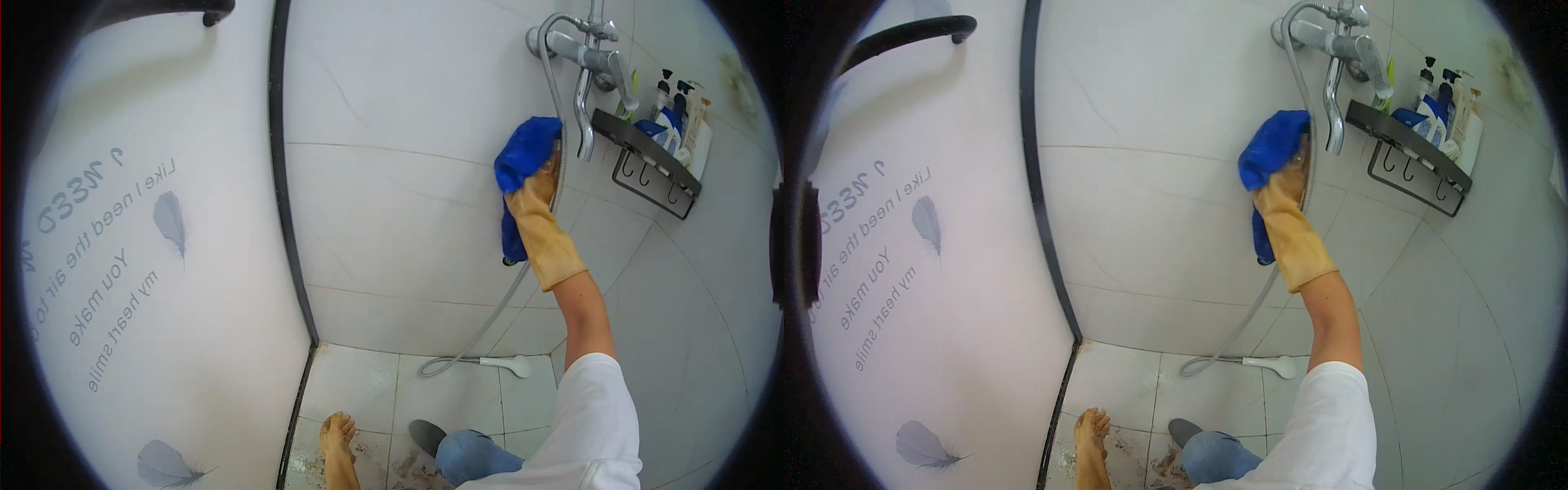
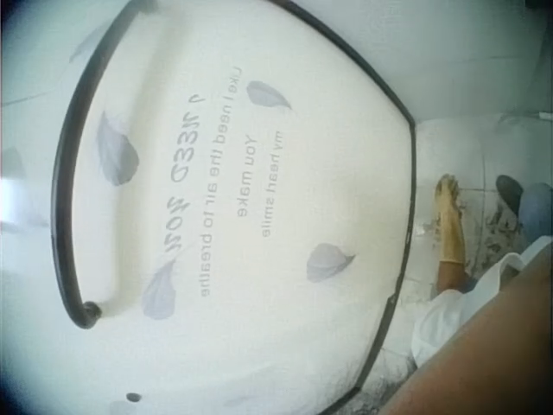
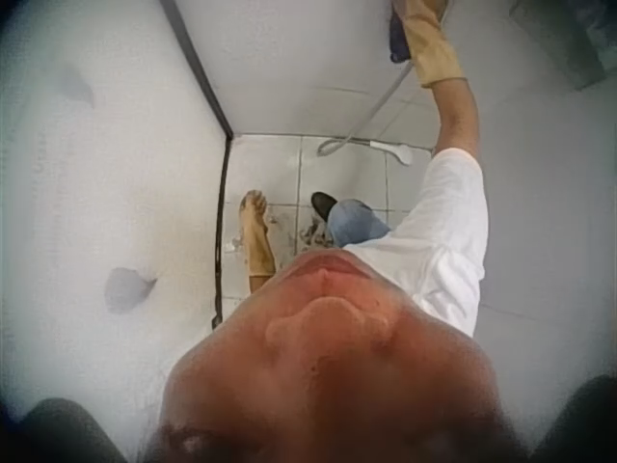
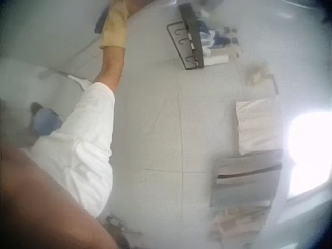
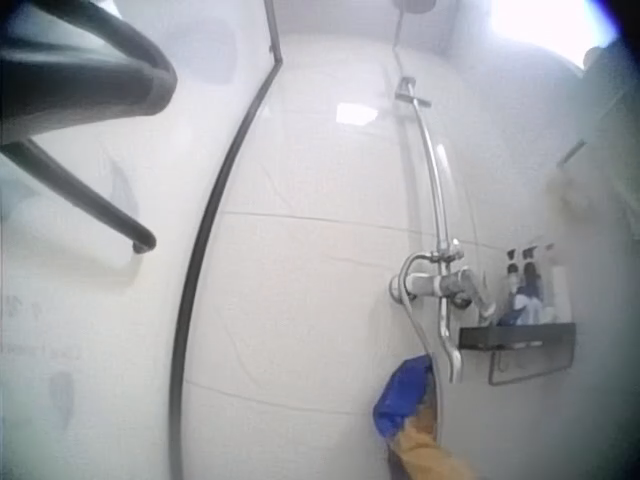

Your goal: Cleaning the walls and fixtures of a bathroom/shower area using a cloth.

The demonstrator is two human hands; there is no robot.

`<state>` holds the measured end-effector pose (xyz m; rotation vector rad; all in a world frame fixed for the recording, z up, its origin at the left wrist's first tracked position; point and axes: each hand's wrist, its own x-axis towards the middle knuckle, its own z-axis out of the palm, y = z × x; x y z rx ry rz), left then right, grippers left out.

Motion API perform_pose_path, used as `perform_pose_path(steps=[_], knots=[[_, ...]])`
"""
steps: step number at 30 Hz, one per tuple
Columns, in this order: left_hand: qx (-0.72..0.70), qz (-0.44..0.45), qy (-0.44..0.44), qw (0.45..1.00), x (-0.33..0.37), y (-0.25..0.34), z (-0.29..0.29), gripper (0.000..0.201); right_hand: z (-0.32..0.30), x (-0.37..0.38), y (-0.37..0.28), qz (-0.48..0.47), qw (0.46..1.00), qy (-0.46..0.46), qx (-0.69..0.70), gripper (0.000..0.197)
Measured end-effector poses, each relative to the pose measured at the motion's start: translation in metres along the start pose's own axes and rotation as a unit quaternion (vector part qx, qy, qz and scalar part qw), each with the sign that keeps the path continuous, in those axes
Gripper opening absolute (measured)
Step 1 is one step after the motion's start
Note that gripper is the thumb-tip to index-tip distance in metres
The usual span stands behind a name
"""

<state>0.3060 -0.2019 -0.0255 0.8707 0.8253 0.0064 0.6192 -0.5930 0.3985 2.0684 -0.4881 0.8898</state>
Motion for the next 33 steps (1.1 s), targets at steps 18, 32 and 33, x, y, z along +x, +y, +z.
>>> perform_pose_path(steps=[18,32,33], knots=[[0.004,0.012,0.029,0.999,0.02,-0.003,-0.032,0.038,-0.173,0.129,0.017,-0.057,0.952,0.221,0.205,0.059],[-0.016,0.014,0.059,0.998,0.044,0.004,-0.022,0.035,-0.239,0.112,-0.129,-0.336,0.794,0.411,0.295,0.061],[-0.012,-0.004,0.06,0.998,0.039,0.003,-0.018,0.035,-0.224,0.08,-0.145,-0.369,0.787,0.393,0.3,0.059]])
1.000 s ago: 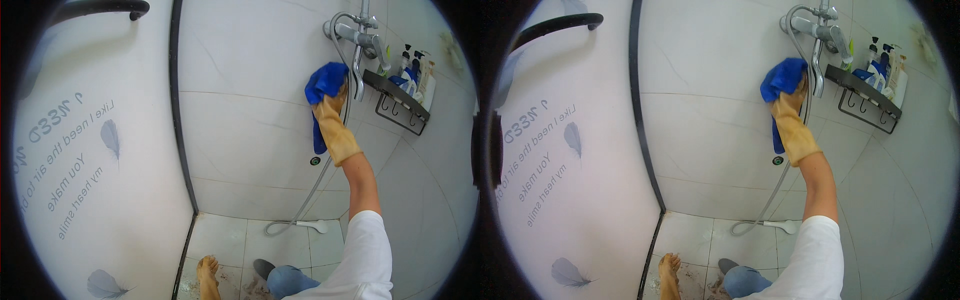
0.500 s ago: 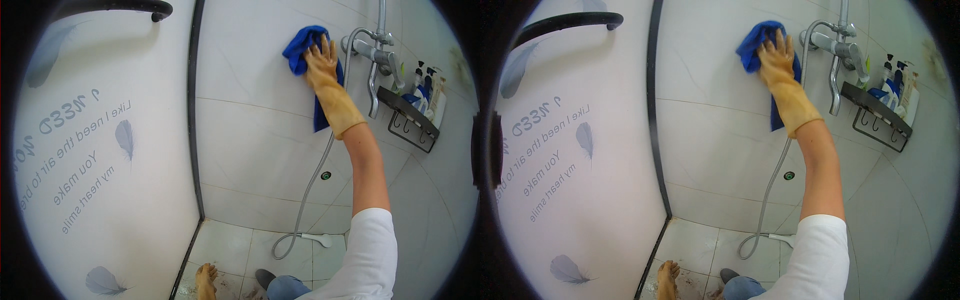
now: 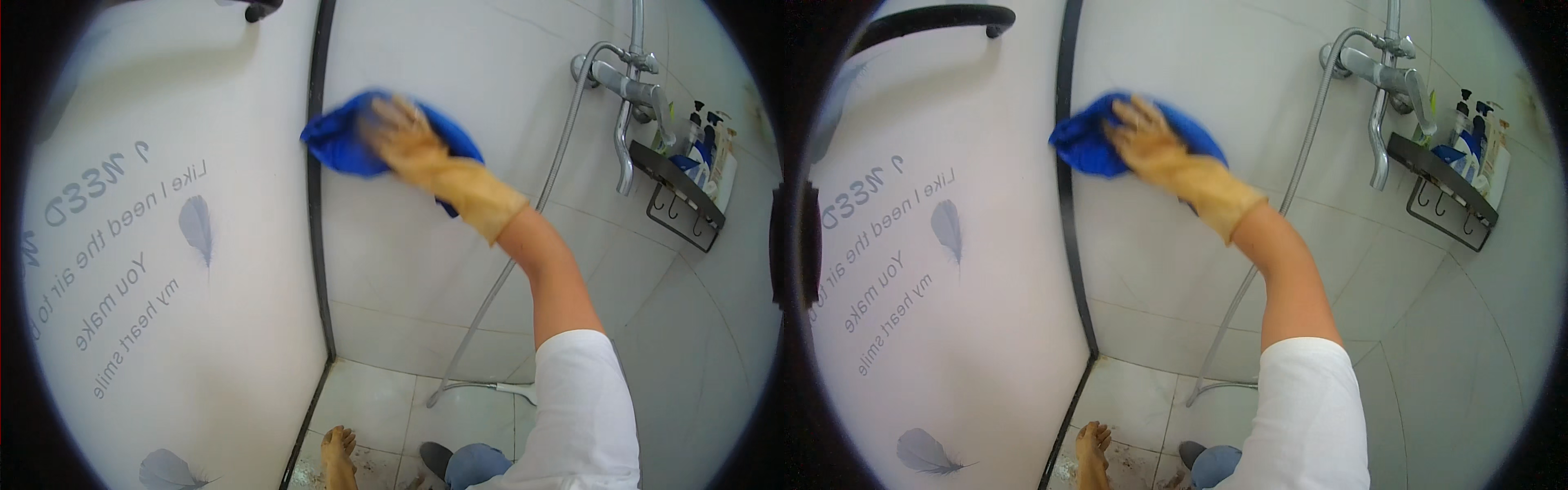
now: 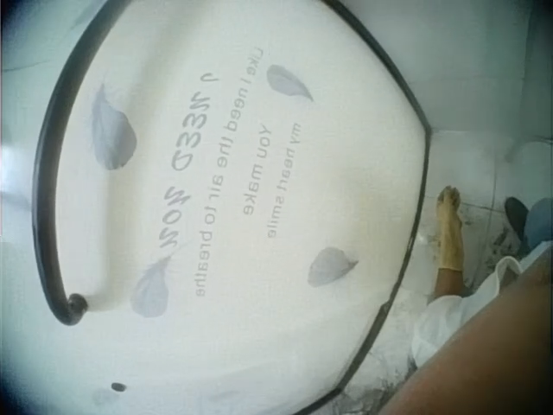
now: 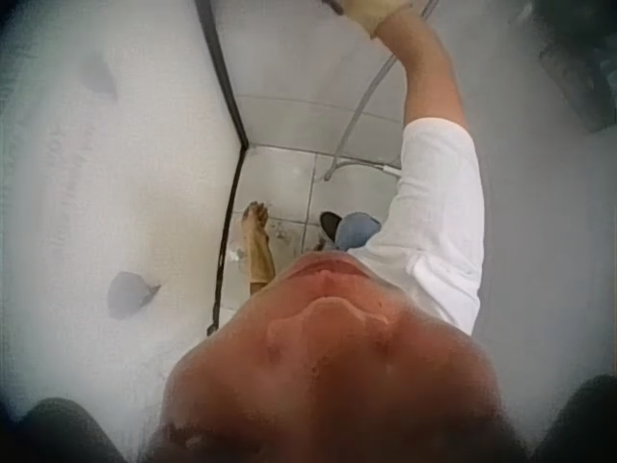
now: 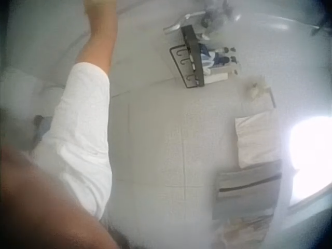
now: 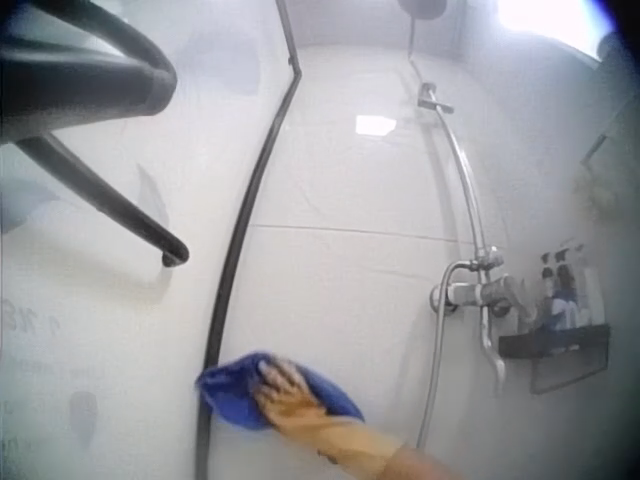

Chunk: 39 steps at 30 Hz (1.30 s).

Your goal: Cleaning the walls and fixtures of a bathroom/shower area using a cloth.

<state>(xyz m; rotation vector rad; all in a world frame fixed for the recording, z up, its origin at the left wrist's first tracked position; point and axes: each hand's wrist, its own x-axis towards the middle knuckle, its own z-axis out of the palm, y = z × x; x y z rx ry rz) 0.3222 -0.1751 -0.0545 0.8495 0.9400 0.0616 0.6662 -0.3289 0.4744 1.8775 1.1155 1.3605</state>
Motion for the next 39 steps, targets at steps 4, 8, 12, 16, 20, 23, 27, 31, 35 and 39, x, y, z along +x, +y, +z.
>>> perform_pose_path(steps=[4,8,12,16,20,23,27,31,35,39], knots=[[0.017,0.005,-0.031,0.999,-0.014,0.004,0.029,0.038,0.041,-0.122,-0.09,-0.057,0.997,-0.004,0.061,0.055],[-0.006,0.019,-0.063,0.998,-0.018,-0.003,0.03,0.039,0.034,-0.173,-0.071,-0.164,0.976,-0.119,0.072,0.052],[0.002,0.0,-0.052,0.999,-0.027,-0.009,0.03,0.037,-0.045,-0.169,0.026,0.199,0.974,-0.104,-0.019,0.059],[0.007,-0.002,-0.069,0.998,-0.018,-0.02,0.027,0.036,-0.075,-0.183,0.106,0.409,0.909,0.062,-0.057,0.085],[0.003,0.011,-0.052,0.999,-0.024,-0.017,0.026,0.035,-0.089,-0.205,0.144,0.433,0.887,0.036,-0.158,0.08],[0.006,0.013,-0.051,0.999,-0.023,-0.014,0.016,0.036,-0.086,-0.202,0.136,0.451,0.883,0.098,-0.091,0.079],[0.009,0.014,-0.046,0.999,-0.024,-0.006,0.011,0.039,-0.079,-0.2,0.121,0.47,0.862,0.188,-0.001,0.077],[0.032,0.022,-0.039,0.998,-0.036,-0.002,0.013,0.04,-0.062,-0.212,0.171,0.484,0.828,0.272,0.083,0.076],[0.033,0.012,-0.039,0.999,-0.033,-0.009,0.0,0.043,-0.039,-0.232,0.143,0.507,0.774,0.335,0.18,0.076],[0.035,0.022,-0.03,0.999,-0.052,0.007,0.024,0.04,-0.011,-0.251,0.077,0.541,0.7,0.38,0.269,0.075]])
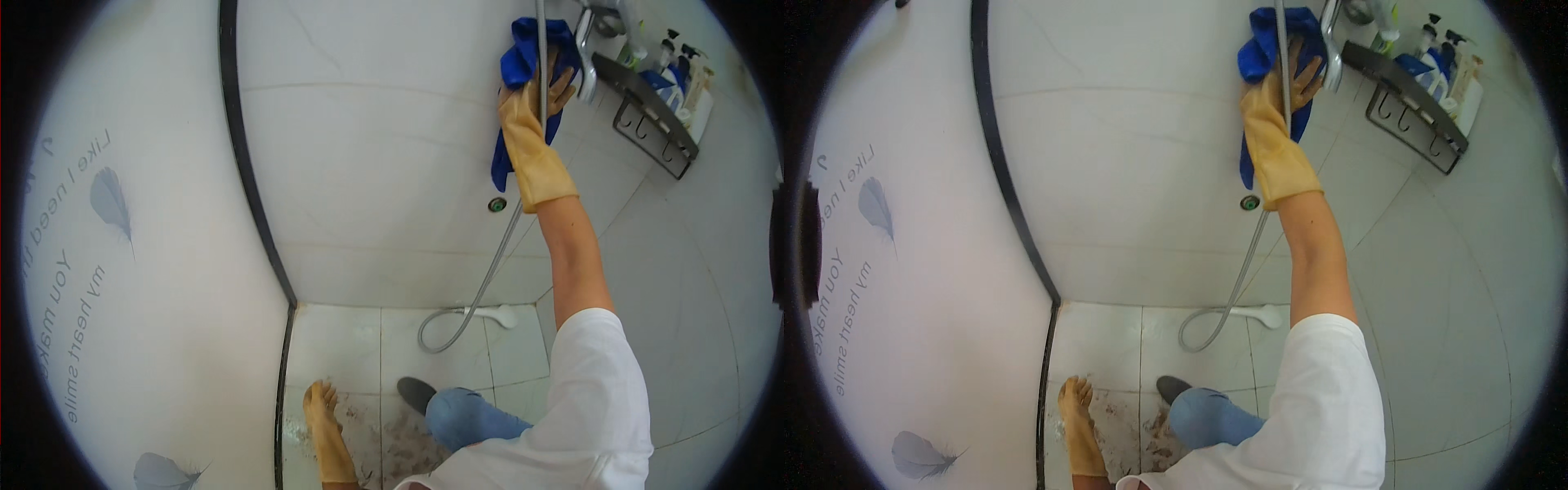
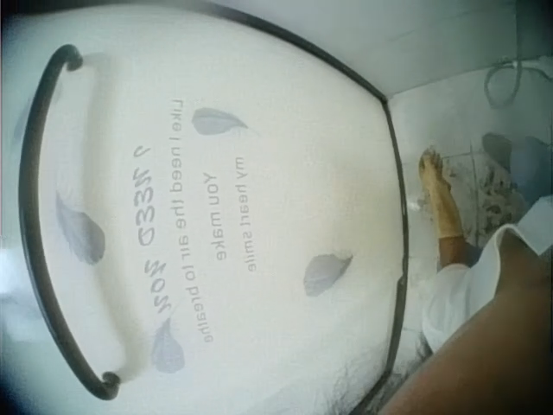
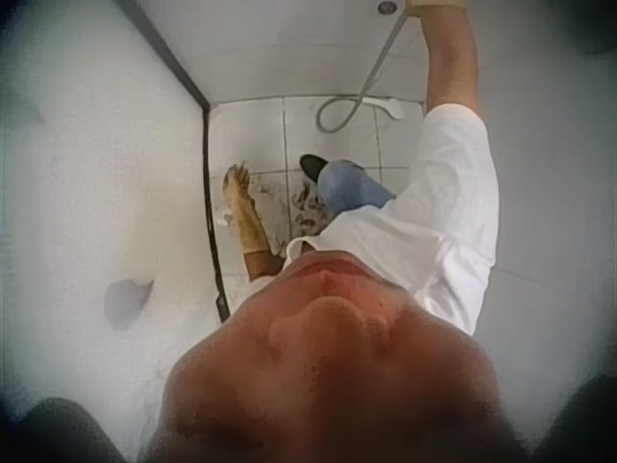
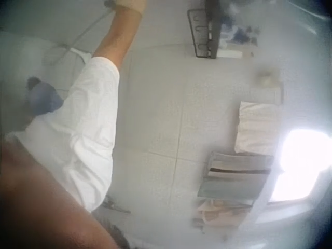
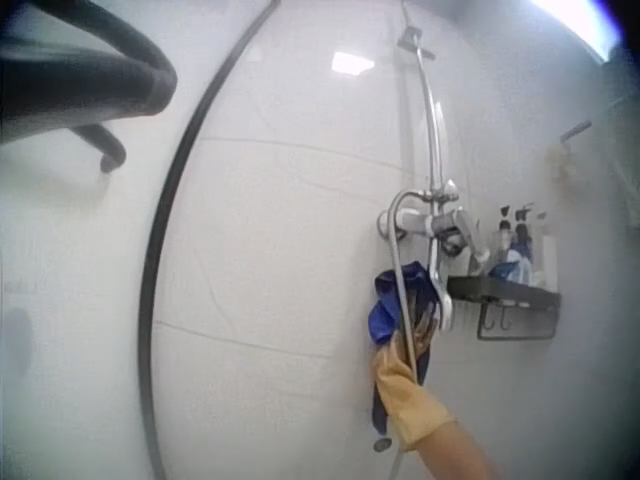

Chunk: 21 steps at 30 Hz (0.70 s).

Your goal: Cleaning the walls and fixtures of a bathroom/shower area using a cloth.

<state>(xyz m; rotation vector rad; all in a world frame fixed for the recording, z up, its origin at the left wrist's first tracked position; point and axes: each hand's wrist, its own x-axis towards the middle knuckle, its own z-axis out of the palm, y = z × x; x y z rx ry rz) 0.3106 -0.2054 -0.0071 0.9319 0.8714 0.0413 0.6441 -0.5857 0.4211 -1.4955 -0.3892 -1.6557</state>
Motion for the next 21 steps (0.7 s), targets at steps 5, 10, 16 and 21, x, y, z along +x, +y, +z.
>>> perform_pose_path(steps=[5,10,16,21], knots=[[0.007,-0.028,-0.033,0.999,0.034,-0.031,-0.01,0.046,-0.021,-0.138,0.033,-0.128,0.767,-0.105,-0.62,0.064],[0.056,-0.038,0.009,0.998,0.025,-0.048,-0.012,0.037,-0.083,-0.301,0.086,-0.302,0.789,-0.286,-0.453,0.041],[0.07,-0.045,0.018,0.996,0.014,-0.051,-0.018,0.031,-0.164,-0.419,0.151,-0.376,0.72,-0.55,-0.195,0.019],[0.054,-0.031,0.049,0.997,0.015,-0.042,-0.033,0.039,-0.135,-0.392,0.11,-0.3,0.659,-0.644,-0.249,0.026]])
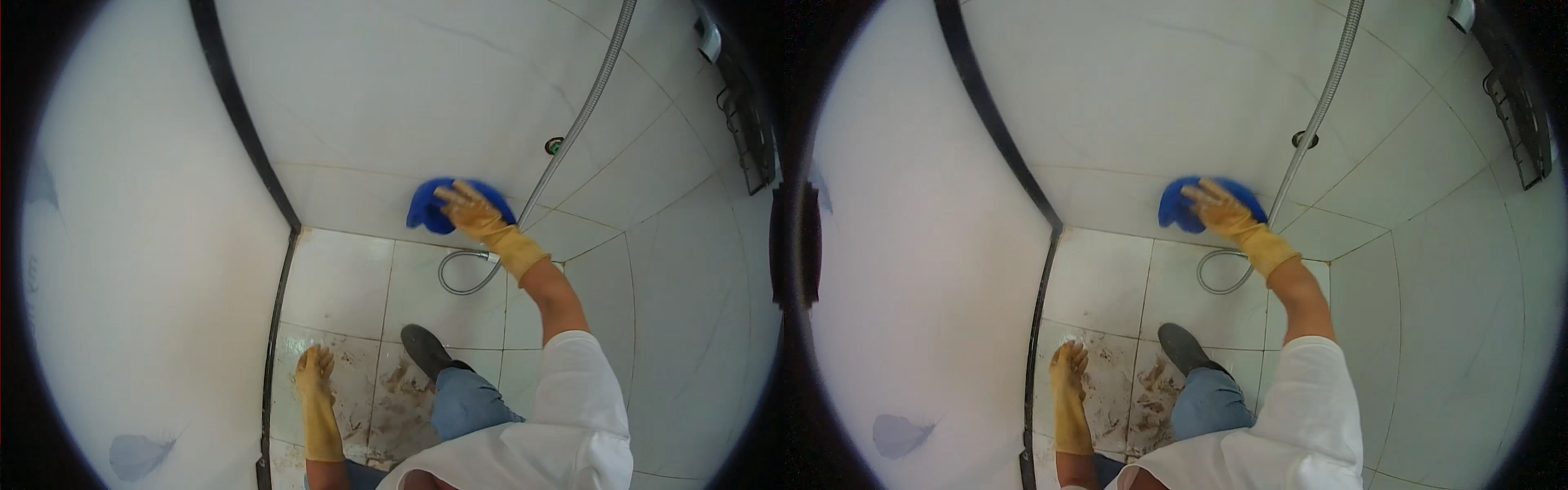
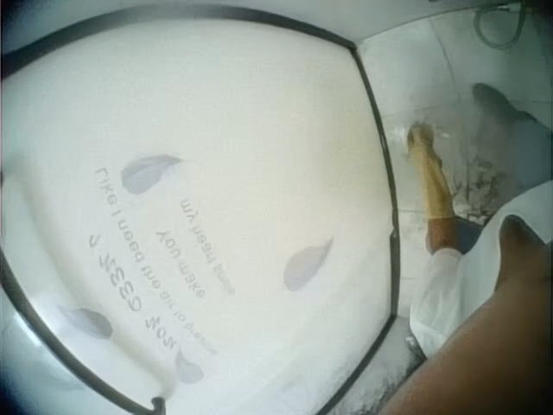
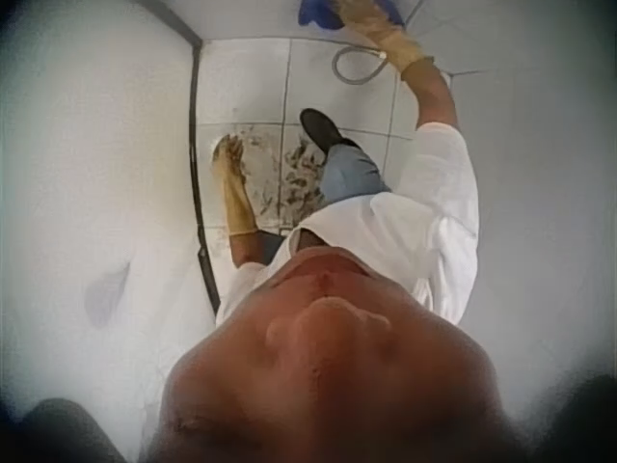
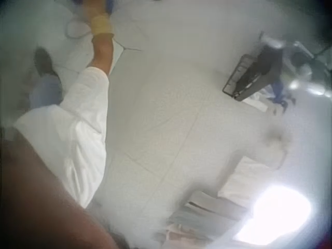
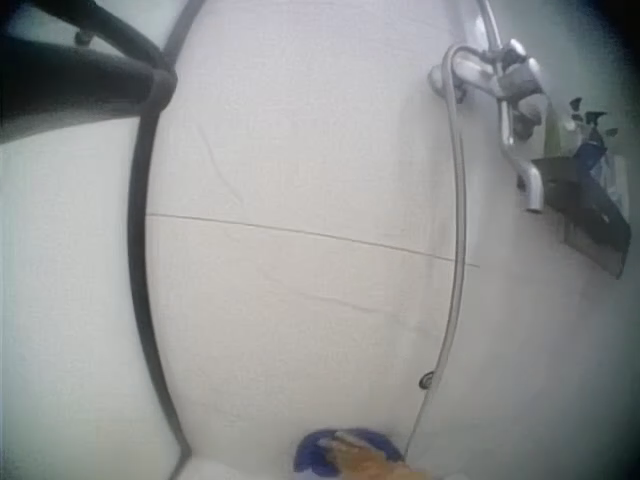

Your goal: Cleaning the walls and fixtures of a bathroom/shower area using a cloth.

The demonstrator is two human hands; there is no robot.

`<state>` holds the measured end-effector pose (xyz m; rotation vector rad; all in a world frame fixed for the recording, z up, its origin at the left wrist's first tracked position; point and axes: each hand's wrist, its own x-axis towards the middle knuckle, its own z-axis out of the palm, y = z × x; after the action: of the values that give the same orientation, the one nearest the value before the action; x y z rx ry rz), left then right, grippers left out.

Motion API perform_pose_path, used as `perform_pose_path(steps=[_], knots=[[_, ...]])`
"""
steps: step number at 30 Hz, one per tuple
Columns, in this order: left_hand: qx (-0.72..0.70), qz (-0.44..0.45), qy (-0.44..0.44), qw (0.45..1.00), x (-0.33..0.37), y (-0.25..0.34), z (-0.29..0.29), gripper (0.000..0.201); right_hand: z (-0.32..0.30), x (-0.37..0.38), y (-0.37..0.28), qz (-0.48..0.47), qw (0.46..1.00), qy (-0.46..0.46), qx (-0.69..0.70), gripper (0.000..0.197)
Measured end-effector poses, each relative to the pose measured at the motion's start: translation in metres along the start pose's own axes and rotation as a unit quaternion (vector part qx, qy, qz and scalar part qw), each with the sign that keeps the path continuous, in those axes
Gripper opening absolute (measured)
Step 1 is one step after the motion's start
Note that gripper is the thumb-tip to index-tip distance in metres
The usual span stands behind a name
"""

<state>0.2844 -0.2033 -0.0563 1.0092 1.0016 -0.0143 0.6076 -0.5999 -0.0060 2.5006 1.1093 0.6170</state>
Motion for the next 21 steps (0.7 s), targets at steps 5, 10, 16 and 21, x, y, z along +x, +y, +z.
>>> perform_pose_path(steps=[5,10,16,21], knots=[[0.026,0.005,-0.05,0.998,-0.017,0.023,0.039,0.055,-0.182,0.054,0.072,0.205,0.964,0.05,-0.161,0.056],[0.015,-0.024,-0.096,0.995,-0.013,0.006,0.068,0.052,-0.23,0.112,0.091,0.341,0.866,0.281,-0.235,0.078],[0.068,-0.045,-0.115,0.99,-0.002,-0.028,0.081,0.049,-0.174,0.1,0.075,0.115,0.911,0.285,-0.277,0.044],[0.026,0.014,-0.079,0.996,0.029,-0.03,0.122,0.05,-0.048,0.077,0.015,-0.134,0.952,0.225,-0.158,0.034]])
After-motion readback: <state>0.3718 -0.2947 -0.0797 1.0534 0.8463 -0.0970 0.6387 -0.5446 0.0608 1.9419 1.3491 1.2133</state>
